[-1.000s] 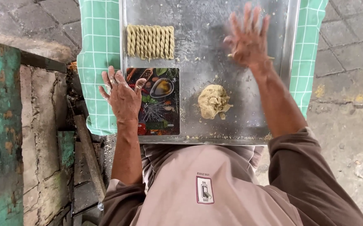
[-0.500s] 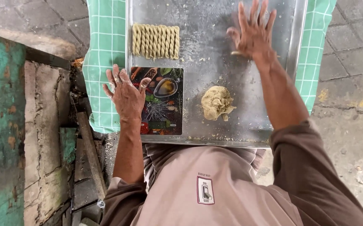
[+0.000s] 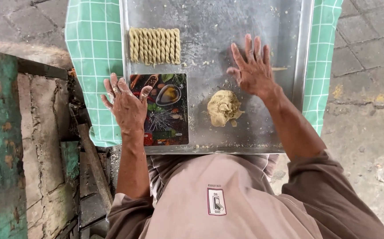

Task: The person is manually shaping dough by rolling it into thin strips and twisting them into a braided pattern on a metal tray.

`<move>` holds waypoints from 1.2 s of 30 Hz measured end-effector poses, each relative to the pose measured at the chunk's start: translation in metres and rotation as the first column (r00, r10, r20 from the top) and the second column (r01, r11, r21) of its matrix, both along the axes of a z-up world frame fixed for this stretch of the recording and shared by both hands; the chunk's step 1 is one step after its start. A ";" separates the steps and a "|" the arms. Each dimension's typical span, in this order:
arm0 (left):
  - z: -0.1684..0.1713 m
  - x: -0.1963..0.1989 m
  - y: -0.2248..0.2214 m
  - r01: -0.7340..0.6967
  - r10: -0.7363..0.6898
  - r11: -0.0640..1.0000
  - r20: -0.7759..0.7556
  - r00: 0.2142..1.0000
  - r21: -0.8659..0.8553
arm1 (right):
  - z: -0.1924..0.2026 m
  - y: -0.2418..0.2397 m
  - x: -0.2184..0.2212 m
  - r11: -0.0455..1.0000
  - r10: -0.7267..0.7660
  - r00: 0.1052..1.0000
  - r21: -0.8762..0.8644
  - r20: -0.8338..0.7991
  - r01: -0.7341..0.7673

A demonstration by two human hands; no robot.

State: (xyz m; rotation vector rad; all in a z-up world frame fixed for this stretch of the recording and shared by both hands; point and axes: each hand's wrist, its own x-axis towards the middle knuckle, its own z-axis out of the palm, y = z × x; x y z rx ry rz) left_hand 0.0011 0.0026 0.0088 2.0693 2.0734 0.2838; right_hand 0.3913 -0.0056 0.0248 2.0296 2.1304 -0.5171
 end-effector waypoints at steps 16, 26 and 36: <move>0.001 -0.001 0.001 0.006 -0.007 1.000 0.036 0.999 0.029 | -0.007 0.028 0.124 0.763 0.078 0.934 0.623 -0.350 0.170; -0.007 -0.002 -0.001 0.005 -0.007 0.998 0.026 1.000 0.056 | -0.057 -0.031 0.187 0.787 0.102 0.980 0.588 0.172 -0.186; -0.018 -0.005 -0.003 0.009 -0.013 0.993 0.027 1.000 0.117 | -0.028 -0.017 0.161 0.764 0.160 0.921 0.546 0.356 -0.343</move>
